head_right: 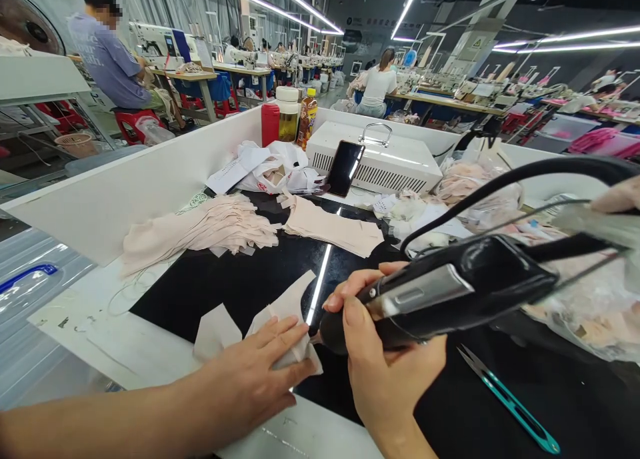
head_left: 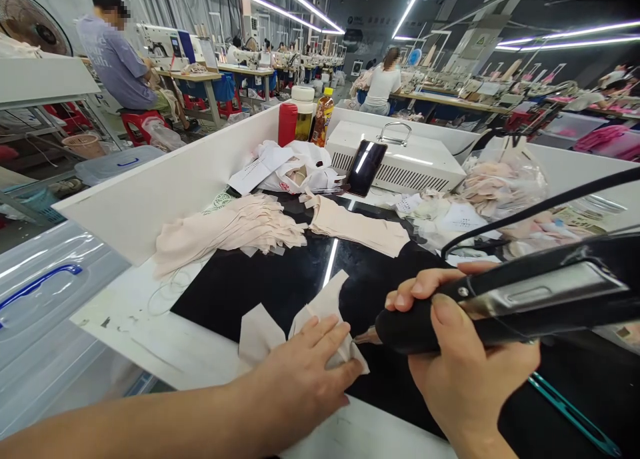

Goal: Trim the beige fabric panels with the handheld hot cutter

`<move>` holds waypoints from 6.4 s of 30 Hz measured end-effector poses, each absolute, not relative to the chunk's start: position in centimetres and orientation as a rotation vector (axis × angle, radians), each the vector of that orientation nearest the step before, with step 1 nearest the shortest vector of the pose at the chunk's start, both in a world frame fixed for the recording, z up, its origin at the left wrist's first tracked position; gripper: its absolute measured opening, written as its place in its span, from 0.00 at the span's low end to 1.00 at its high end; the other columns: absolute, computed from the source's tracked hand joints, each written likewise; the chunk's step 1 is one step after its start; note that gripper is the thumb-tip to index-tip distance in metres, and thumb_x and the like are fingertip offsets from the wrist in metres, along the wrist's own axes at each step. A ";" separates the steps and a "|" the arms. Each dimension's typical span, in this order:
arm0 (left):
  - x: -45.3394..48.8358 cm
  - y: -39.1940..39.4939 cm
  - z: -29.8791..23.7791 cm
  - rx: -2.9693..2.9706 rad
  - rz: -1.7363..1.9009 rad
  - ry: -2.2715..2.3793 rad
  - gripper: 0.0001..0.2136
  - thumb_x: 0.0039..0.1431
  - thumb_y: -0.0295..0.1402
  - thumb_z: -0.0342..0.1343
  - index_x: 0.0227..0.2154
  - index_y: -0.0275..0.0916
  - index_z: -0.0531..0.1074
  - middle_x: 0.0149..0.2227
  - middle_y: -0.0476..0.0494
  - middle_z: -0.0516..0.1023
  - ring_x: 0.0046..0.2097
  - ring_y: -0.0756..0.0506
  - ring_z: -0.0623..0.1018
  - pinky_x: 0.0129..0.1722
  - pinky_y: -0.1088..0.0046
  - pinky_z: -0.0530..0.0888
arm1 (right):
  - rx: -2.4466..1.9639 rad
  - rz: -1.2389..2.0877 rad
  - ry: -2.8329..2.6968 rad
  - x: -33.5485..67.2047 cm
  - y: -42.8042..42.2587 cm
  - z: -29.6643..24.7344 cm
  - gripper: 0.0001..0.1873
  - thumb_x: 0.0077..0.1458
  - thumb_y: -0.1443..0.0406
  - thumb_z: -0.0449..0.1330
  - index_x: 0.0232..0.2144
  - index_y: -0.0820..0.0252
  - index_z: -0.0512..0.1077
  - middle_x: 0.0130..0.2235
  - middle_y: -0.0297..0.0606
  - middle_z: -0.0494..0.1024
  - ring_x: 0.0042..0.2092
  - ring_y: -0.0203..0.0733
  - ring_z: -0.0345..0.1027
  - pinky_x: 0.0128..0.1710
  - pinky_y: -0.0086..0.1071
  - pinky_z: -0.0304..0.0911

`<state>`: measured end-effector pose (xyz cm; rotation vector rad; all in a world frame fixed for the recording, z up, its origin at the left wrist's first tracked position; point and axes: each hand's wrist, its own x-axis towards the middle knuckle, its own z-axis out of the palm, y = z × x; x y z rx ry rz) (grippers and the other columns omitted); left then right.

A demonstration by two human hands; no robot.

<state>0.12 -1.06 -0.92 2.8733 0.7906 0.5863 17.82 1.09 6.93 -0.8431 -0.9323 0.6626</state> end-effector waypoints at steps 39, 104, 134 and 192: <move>0.1 0.8 -0.5 2.945 0.760 0.655 0.10 0.77 0.31 0.52 0.50 0.32 0.75 0.46 0.36 0.79 0.51 0.40 0.80 0.54 0.63 0.80 | -0.823 0.678 -0.957 18.6 -0.6 6.9 0.20 0.52 0.63 0.75 0.44 0.52 0.74 0.30 0.27 0.78 0.28 0.39 0.73 0.31 0.36 0.78; -2.6 6.9 0.7 2.871 0.526 0.400 0.13 0.80 0.36 0.51 0.57 0.36 0.74 0.57 0.38 0.80 0.59 0.41 0.80 0.58 0.69 0.78 | -0.806 0.662 -0.971 18.2 -0.1 7.0 0.19 0.53 0.64 0.75 0.44 0.53 0.73 0.30 0.28 0.78 0.27 0.39 0.72 0.29 0.36 0.76; -2.1 5.3 0.9 3.078 0.514 0.387 0.14 0.74 0.44 0.59 0.55 0.42 0.76 0.54 0.32 0.76 0.59 0.37 0.77 0.58 0.60 0.77 | -0.833 0.641 -0.961 18.2 -0.2 7.2 0.19 0.51 0.64 0.75 0.43 0.53 0.73 0.29 0.28 0.77 0.27 0.41 0.71 0.28 0.39 0.76; -2.4 5.1 0.5 2.952 0.469 0.412 0.18 0.72 0.44 0.62 0.58 0.41 0.75 0.51 0.36 0.73 0.51 0.39 0.77 0.57 0.60 0.75 | -0.807 0.582 -0.904 16.9 3.2 6.4 0.20 0.52 0.66 0.75 0.44 0.54 0.71 0.30 0.27 0.79 0.27 0.38 0.74 0.31 0.36 0.77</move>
